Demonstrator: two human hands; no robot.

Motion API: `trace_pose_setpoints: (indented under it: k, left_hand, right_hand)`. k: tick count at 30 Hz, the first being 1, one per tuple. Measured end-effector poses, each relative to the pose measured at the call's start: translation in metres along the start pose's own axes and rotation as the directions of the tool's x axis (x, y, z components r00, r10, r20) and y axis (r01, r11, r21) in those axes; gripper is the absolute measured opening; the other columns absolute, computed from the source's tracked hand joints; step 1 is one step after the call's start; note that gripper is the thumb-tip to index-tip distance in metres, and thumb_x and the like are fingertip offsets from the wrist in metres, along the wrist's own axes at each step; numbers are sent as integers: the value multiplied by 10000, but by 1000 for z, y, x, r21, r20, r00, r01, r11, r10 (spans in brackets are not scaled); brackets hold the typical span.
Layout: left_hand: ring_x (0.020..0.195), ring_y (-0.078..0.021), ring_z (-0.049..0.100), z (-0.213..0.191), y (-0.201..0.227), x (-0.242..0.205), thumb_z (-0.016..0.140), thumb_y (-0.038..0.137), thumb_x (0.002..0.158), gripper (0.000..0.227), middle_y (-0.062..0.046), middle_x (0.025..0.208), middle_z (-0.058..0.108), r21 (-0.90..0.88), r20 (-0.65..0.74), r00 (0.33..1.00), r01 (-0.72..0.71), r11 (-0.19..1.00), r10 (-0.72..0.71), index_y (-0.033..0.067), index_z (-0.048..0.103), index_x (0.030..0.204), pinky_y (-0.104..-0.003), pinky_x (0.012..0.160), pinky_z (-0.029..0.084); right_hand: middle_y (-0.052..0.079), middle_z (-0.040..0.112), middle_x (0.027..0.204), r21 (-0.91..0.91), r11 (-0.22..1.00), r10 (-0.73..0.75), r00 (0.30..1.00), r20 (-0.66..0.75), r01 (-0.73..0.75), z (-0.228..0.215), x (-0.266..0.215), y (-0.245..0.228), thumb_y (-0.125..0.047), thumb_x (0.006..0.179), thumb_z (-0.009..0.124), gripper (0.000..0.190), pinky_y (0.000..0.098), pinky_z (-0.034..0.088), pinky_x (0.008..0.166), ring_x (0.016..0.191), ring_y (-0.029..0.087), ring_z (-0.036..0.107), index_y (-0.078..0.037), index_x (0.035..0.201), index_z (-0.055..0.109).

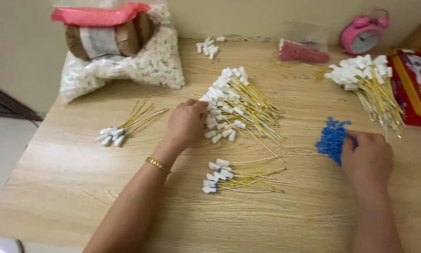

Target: Assembling small plastic caps onto the ends of white wire connectors.

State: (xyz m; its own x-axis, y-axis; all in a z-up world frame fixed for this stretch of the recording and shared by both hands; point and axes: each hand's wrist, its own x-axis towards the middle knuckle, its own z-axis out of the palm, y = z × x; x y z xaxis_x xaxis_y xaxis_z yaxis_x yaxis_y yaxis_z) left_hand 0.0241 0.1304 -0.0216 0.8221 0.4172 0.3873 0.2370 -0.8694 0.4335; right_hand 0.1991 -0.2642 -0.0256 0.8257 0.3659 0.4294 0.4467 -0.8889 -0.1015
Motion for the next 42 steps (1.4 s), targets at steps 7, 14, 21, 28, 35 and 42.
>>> trace_pose_setpoints:
  k: [7, 14, 21, 28, 35, 42]
  left_hand:
    - [943, -376, 729, 3, -12, 1, 689, 215, 936, 196, -134, 1011, 741, -6, 178, 978, 111, 994, -108, 160, 767, 1107, -506, 816, 581]
    - [991, -253, 723, -32, 0, -16, 759, 241, 880, 277, -45, 1008, 743, -56, 76, 984, 167, 984, -163, 210, 747, 1155, -413, 849, 560]
    - [898, -164, 651, -91, 50, -36, 687, -3, 959, 282, -129, 1034, 713, -661, 76, 967, 231, 714, -243, 17, 705, 1240, -304, 831, 573]
    - [851, -181, 706, -60, 77, -35, 680, -4, 924, 268, -121, 1030, 734, -868, 238, 941, 317, 381, -240, 5, 681, 1192, -306, 758, 630]
    - [795, -175, 730, -8, 107, -50, 731, -22, 879, 352, -134, 976, 737, -869, 471, 865, 489, 80, -172, -30, 670, 1225, -289, 724, 653]
    - [788, -232, 755, 11, 100, -55, 738, -5, 897, 291, -120, 932, 700, -842, 534, 820, 538, -43, -205, -24, 683, 1182, -345, 714, 674]
  right_hand:
    - [114, 701, 1056, 22, 972, 233, 972, 10, -233, 20, 4, 4, -291, 962, 707, 205, 506, 560, 892, 1014, 396, 701, -251, 1141, 800]
    - [14, 697, 1006, 124, 989, 62, 984, 169, -84, 8, 2, -10, -374, 905, 742, 136, 476, 553, 918, 1033, 320, 681, -376, 1033, 789]
    - [-37, 690, 1063, -10, 1000, -11, 960, 279, 14, 5, 4, -28, -522, 898, 685, 152, 456, 497, 985, 1106, 266, 637, -452, 1000, 774]
    - [-89, 667, 1105, -88, 996, 5, 961, 275, 20, 22, 6, -30, -532, 929, 643, 192, 450, 449, 1045, 1166, 210, 599, -403, 1026, 746]
    - [-38, 691, 1047, -105, 992, -38, 965, 260, 68, 32, 11, -21, -507, 946, 643, 184, 471, 521, 961, 1099, 266, 670, -376, 1022, 748]
    - [153, 684, 1000, 196, 978, 35, 987, 159, -66, 15, 14, -30, -361, 1033, 593, 221, 548, 542, 894, 1028, 416, 685, -173, 1067, 705]
